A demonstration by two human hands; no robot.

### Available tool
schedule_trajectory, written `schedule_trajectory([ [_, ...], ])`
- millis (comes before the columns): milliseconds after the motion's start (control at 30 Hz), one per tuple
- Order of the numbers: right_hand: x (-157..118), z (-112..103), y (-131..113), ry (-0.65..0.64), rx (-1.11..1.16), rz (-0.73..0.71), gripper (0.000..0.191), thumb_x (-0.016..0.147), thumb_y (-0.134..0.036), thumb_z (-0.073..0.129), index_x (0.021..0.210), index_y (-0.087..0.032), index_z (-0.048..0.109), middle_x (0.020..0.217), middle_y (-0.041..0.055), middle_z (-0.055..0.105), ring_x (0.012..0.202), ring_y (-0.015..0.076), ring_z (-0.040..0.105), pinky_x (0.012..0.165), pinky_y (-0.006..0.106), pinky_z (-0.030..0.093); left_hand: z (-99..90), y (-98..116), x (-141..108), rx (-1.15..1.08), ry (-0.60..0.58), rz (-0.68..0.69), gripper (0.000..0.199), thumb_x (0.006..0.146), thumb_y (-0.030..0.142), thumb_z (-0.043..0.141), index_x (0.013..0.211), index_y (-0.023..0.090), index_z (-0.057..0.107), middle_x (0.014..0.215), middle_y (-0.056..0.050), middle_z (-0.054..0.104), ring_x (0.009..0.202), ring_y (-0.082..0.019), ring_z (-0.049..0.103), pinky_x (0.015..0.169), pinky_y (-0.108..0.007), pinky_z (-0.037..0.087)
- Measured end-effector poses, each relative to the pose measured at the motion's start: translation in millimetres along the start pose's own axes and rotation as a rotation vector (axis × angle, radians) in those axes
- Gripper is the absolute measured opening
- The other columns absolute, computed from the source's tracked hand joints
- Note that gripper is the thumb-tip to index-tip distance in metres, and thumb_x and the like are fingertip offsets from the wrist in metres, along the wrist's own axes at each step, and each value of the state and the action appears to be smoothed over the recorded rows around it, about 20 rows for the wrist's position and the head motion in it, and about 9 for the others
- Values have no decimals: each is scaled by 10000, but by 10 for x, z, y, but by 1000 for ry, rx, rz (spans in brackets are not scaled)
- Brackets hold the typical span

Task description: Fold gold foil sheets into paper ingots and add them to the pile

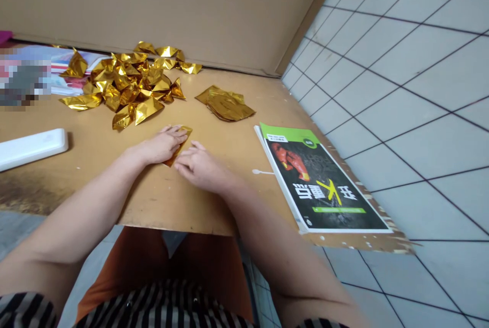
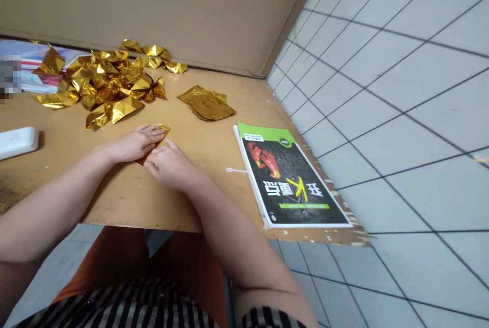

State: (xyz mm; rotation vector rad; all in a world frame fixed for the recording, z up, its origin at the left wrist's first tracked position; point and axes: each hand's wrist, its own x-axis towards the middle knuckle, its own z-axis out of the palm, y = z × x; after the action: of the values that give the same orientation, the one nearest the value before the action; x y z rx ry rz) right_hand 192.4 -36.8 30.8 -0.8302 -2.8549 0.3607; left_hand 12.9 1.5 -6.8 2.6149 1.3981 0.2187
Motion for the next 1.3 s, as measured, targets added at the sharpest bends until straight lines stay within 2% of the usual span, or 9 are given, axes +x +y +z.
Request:
schedule_trajectory([
  [67,17,-6,134,85,20,120,303,904,-157,411,955,-142,709,995,111,722,998,208,611,1025,426,380,37,0,24,-42,19,89,533,858,111,408,1372,204,511,1453,-66,502,1420,-215,330,1164,-461,257],
  [167,40,5,324,170,36,261,456,863,-97,373,1262,-144,589,1289,116,633,1215,212,536,1115,442,298,40,34,41,-55,42,171,547,822,57,400,1312,219,581,1401,-52,559,1394,-198,378,1154,-424,298],
  [300,61,45,399,-31,-12,328,547,910,-191,354,1447,-89,390,1525,150,392,1417,243,326,1160,461,232,-46,79,22,-14,41,118,503,832,88,419,1260,252,625,1353,-41,602,1331,-222,457,1107,-450,360],
  [400,56,47,317,-87,-86,380,522,961,-272,302,1446,-103,395,1535,158,371,1419,281,316,1164,549,163,-125,113,-4,29,50,46,458,863,119,415,1231,265,644,1309,-45,635,1233,-244,529,1038,-466,413],
  [567,9,-28,158,-55,-235,451,453,979,-311,322,1301,-96,557,1340,196,577,1270,317,473,1143,617,115,-127,234,-16,56,14,-16,440,962,231,301,1242,137,626,1319,-126,612,1213,-241,545,1079,-389,374],
  [767,11,-57,193,-3,-267,475,457,987,-316,300,1200,-76,626,1211,204,643,1203,308,524,1148,583,137,-31,300,-29,-10,-125,-55,733,953,576,292,1480,67,309,1571,-180,257,1466,-284,208,1177,-426,196],
  [900,44,22,284,59,-159,381,497,986,-352,278,1350,-101,505,1387,180,538,1321,279,441,1156,520,197,-57,269,-59,-43,-187,-44,784,938,629,258,1522,108,202,1599,-151,158,1485,-272,122,1188,-426,131],
  [1067,49,79,371,-58,-2,398,640,975,-453,262,1473,-59,333,1547,185,337,1452,260,265,1168,431,234,-95,239,-98,-76,-212,-72,816,920,657,259,1526,113,193,1604,-138,124,1488,-263,100,1190,-405,132],
  [1300,6,85,509,-59,22,400,623,975,-486,225,1487,-151,342,1579,133,286,1472,237,215,1178,466,208,-88,68,-153,-44,-193,-68,875,886,688,302,1517,89,214,1597,-158,159,1486,-267,119,1191,-386,137],
])
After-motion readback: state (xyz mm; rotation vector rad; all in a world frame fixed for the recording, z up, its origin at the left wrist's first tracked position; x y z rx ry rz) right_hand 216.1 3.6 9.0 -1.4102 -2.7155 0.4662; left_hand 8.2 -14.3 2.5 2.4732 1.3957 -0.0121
